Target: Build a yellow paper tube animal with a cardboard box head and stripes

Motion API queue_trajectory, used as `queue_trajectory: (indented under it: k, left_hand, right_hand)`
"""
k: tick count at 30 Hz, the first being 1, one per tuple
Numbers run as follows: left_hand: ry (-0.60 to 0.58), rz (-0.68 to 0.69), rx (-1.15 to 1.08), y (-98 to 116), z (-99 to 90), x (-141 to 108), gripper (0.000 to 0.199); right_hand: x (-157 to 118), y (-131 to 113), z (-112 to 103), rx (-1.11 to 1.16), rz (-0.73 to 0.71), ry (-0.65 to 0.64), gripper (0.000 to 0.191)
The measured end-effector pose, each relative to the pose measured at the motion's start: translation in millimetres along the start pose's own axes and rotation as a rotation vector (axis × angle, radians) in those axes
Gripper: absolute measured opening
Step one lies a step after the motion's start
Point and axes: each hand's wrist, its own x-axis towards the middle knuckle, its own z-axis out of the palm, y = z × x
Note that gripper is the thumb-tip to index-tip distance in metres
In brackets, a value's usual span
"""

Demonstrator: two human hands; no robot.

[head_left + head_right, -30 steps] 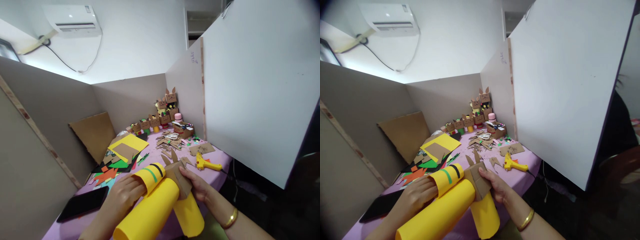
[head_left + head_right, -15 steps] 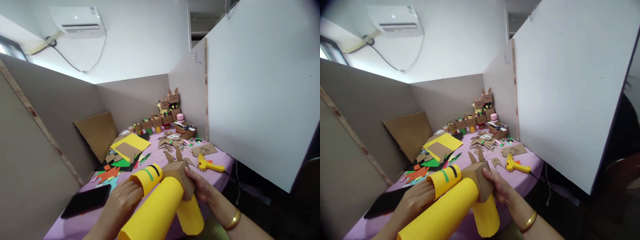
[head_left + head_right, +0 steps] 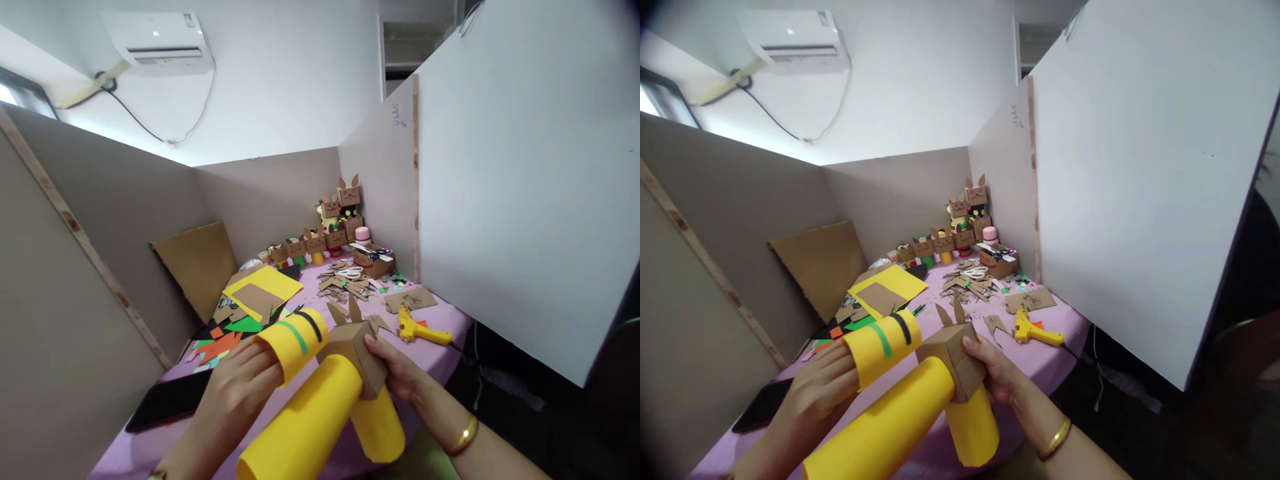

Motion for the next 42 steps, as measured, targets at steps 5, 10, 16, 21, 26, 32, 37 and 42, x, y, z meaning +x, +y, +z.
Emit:
queue_trajectory:
  k: [5,10,16,21,26,32,37,42]
  left_hand:
    - [-0.120,0.130,-0.039,7,-5.6,34,0.032]
    - [-0.127,0.211,0.084,3,-1.7,40,0.032]
    - [-0.135,0.129,0.048,-9,5.0,22,0.034]
    - [0.034,-0.649,-0.564,-12,27.5,-12,0.013]
    - [0.193,-1.089,-1.033,13,49.8,-33,0.034]
    - [0.706,-1.543,-1.651,33,63.5,-39,0.042]
    - [0.848,-1.560,-1.678,43,88.0,-44,0.048]
    - [0.938,-1.604,-1.698,57,118.2,-41,0.053]
  right_hand:
    - [2,-1,3,0.006,0.052,0.013,0.035]
    - [4,-1,6,0.012,0.101,0.050,0.036]
    - [2,-4,5,-0.004,0.093,0.080,0.039]
    - [-3,-6,0,0.008,0.037,0.124,0.044]
    - [-5,-16,-6,0.040,-0.156,0.205,0.043]
    - [-2,-33,-23,0.033,-0.485,0.400,0.043]
    - [6,-23,-24,-0.189,-0.640,0.513,0.058]
    - [17,-3,-21,-0.231,-0.648,0.530,0.065]
